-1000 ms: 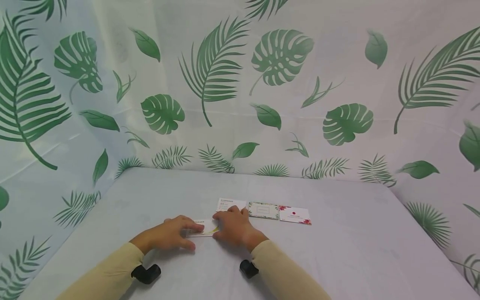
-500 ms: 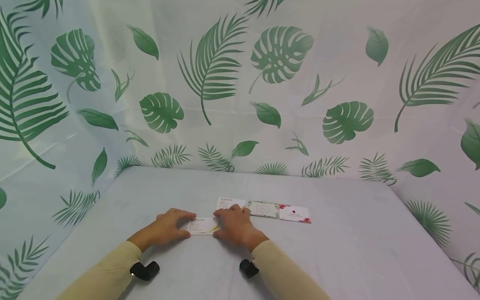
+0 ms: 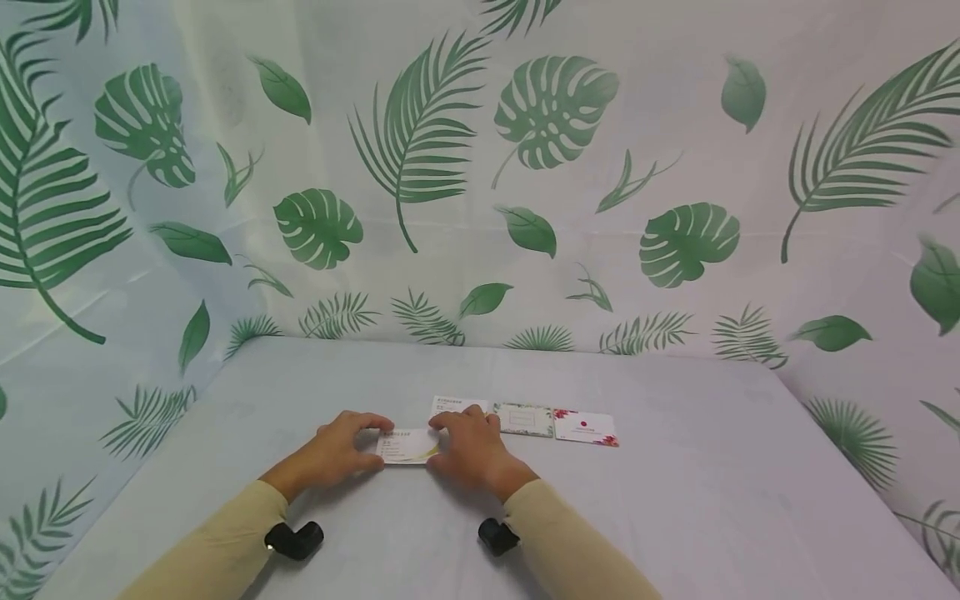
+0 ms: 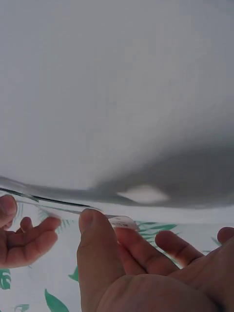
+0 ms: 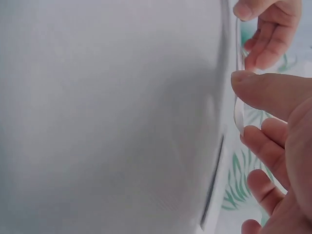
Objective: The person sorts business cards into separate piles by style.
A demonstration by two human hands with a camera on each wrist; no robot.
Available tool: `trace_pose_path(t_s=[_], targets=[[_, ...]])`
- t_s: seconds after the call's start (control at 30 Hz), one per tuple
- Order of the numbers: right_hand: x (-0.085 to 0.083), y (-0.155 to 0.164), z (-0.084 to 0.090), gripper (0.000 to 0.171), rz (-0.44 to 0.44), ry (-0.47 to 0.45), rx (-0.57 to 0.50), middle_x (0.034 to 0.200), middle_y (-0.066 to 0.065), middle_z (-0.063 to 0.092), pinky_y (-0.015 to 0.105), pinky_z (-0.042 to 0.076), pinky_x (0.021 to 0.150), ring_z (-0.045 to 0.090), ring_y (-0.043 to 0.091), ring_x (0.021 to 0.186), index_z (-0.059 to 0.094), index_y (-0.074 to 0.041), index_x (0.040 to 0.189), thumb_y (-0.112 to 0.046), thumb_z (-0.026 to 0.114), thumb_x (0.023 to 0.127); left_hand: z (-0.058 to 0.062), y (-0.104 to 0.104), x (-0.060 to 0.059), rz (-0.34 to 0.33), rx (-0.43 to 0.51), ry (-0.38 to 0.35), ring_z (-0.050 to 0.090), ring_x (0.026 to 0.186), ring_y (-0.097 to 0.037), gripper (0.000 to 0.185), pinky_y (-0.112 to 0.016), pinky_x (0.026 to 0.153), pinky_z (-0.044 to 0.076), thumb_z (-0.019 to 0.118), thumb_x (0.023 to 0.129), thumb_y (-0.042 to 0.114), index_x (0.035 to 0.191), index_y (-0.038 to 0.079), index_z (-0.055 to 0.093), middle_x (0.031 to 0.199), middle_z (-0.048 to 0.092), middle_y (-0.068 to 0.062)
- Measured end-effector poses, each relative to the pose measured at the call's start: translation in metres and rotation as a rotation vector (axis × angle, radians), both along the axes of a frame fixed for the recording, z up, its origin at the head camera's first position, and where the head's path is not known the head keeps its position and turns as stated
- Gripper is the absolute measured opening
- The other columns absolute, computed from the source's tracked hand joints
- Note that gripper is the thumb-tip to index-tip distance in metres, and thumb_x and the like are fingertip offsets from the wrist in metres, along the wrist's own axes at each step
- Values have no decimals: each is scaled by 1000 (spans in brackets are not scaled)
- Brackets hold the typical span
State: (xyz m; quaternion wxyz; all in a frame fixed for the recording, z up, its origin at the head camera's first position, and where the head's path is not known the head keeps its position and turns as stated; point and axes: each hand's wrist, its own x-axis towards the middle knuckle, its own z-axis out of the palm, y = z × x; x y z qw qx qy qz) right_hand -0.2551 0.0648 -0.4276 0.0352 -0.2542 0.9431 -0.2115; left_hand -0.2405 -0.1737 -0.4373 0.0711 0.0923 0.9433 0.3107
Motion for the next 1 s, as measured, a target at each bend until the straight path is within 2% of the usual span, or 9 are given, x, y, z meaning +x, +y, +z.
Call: trace_pose_path(t_s=[0.13,0.3,0.53,0.67,1.0], targets=[[-8,8,5,48,-44,-5,-18,120,-1,64,49,30,92,47,27,115,66,-15,129,-29,81,85,7,7,-10,-16,3,12,45,123,-31,46,-53,95,35,81,84,21,128,25,66,133,55,-5],[-20,22,11,48,-91,2,-24,123,1,64,48,30,94,46,27,117,65,-15,129,-30,80,86,14,22,-29,-49,30,26,43,131,-29,47,-56,101,30,80,86,19,130,20,66,135,57,-3],[-34,39,13,50,-160,-1,-32,130,9,61,50,30,97,44,32,123,64,-15,133,-30,79,87,22,45,-53,-57,28,9,42,131,-31,48,-55,103,28,78,88,19,134,22,64,139,55,-8],[-40,46,12,51,-177,-17,-21,131,11,60,51,30,96,43,34,125,64,-15,133,-30,78,87,20,53,-62,-78,22,3,41,133,-30,47,-55,104,27,77,89,20,133,22,64,140,55,-8],[-46,53,6,50,-221,-47,-7,129,13,59,51,33,93,44,34,120,64,-16,133,-31,77,87,10,64,-77,-61,9,-57,41,129,-32,46,-54,101,30,77,88,19,132,24,64,142,52,-10]])
